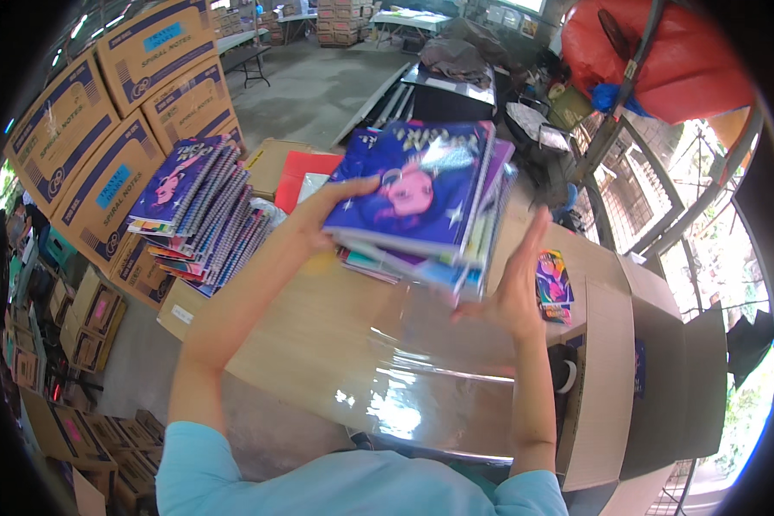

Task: The person wraps spiral notebooks in clear plastic bags on a wooden table. They place a notebook into a bag, fold the plastic over, and seal it with tape from a dispenser. The wrapped notebooks are then placed into a cardboard box.

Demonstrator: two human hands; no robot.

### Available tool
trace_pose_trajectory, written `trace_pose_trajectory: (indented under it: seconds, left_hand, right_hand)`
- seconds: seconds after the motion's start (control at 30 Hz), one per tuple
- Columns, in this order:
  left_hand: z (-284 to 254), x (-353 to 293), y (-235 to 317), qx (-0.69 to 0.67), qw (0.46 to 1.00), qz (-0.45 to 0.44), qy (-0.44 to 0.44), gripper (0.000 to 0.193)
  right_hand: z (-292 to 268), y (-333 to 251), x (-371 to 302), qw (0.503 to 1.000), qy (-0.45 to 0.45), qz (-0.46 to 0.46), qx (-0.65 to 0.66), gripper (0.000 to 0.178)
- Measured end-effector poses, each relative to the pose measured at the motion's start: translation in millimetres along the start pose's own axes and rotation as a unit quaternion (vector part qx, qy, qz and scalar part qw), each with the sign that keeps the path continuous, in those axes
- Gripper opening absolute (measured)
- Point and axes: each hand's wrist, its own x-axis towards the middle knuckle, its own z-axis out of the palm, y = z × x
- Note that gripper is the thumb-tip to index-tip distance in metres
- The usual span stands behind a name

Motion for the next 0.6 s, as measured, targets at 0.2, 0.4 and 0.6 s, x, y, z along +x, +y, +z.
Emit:
trace_pose_trajectory:
  seconds: [0.2, 0.4, 0.6]
  left_hand:
    - [43.7, -39.2, -91.3, 0.049, 0.974, -0.191, -0.110, 0.079]
    - [9.9, -6.0, -263.3, 0.343, 0.925, 0.155, -0.049, 0.112]
    - [-25.7, 16.8, -350.8, 0.304, 0.931, 0.196, -0.048, 0.116]
  right_hand:
    - [-78.4, -62.6, -80.1, 0.996, -0.035, 0.065, 0.057, 0.056]
    - [-66.1, -69.1, -235.0, 0.854, 0.052, 0.463, 0.234, 0.083]
    - [-52.0, -51.9, -276.4, 0.829, 0.087, 0.481, 0.273, 0.128]
